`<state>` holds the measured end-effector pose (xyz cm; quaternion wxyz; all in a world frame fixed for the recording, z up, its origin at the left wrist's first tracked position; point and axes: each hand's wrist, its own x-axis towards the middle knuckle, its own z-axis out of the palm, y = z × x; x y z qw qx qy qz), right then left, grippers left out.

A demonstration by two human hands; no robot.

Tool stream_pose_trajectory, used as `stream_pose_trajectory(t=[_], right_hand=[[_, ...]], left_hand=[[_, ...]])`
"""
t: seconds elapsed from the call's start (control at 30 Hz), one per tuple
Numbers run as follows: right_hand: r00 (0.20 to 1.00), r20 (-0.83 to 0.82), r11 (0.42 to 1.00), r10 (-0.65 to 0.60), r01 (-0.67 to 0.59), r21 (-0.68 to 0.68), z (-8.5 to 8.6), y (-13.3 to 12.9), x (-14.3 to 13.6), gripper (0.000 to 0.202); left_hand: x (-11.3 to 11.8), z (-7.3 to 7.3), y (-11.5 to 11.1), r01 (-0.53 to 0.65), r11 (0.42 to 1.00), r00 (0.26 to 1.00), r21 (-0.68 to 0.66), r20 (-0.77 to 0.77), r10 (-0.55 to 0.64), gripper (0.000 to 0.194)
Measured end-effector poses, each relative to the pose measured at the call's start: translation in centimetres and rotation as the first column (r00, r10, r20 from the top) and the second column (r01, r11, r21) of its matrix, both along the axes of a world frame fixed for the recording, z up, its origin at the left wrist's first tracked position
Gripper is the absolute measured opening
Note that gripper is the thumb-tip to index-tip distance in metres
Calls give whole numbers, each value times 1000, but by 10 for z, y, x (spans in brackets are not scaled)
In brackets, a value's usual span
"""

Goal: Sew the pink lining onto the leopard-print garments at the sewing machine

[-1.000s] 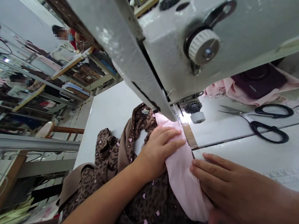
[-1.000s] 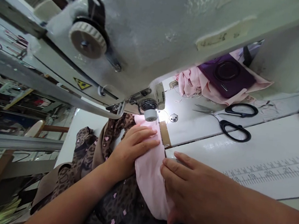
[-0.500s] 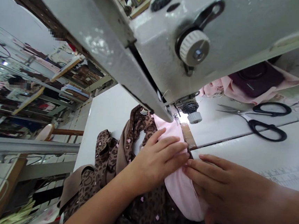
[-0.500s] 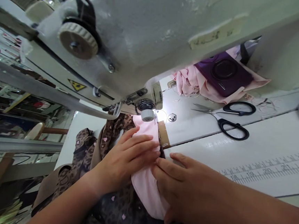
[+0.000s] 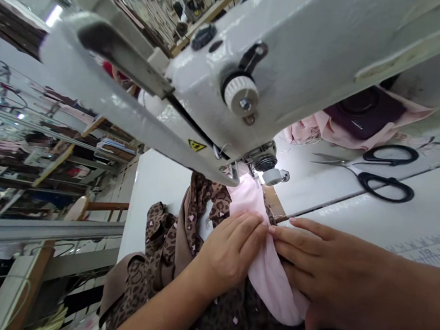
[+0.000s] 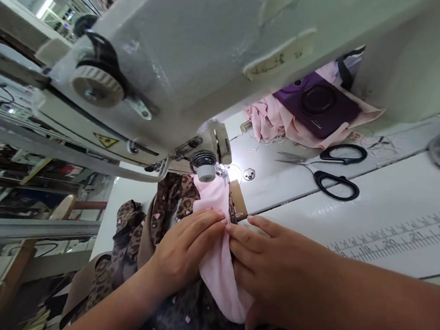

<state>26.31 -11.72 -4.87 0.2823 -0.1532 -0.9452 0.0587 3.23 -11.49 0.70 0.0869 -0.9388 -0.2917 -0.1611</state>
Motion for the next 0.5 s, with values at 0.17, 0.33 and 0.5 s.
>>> stream_pose_trajectory(t=[0.17,0.33,0.5], right_hand=[[999,-23,999,-22,21,-36,6,4,0,68],[1000,15,1000,11,-11,-22,10,9,1,68],[999,-27,1000,-29,29,1,5,11,1,62]], left_hand=[[0,1,7,19,998,999,-58,27,-17,24],[1,-2,12,15,998,1000,-64,25,-14,23],[3,-1,12,15,997,995,-82,97,-7,27]])
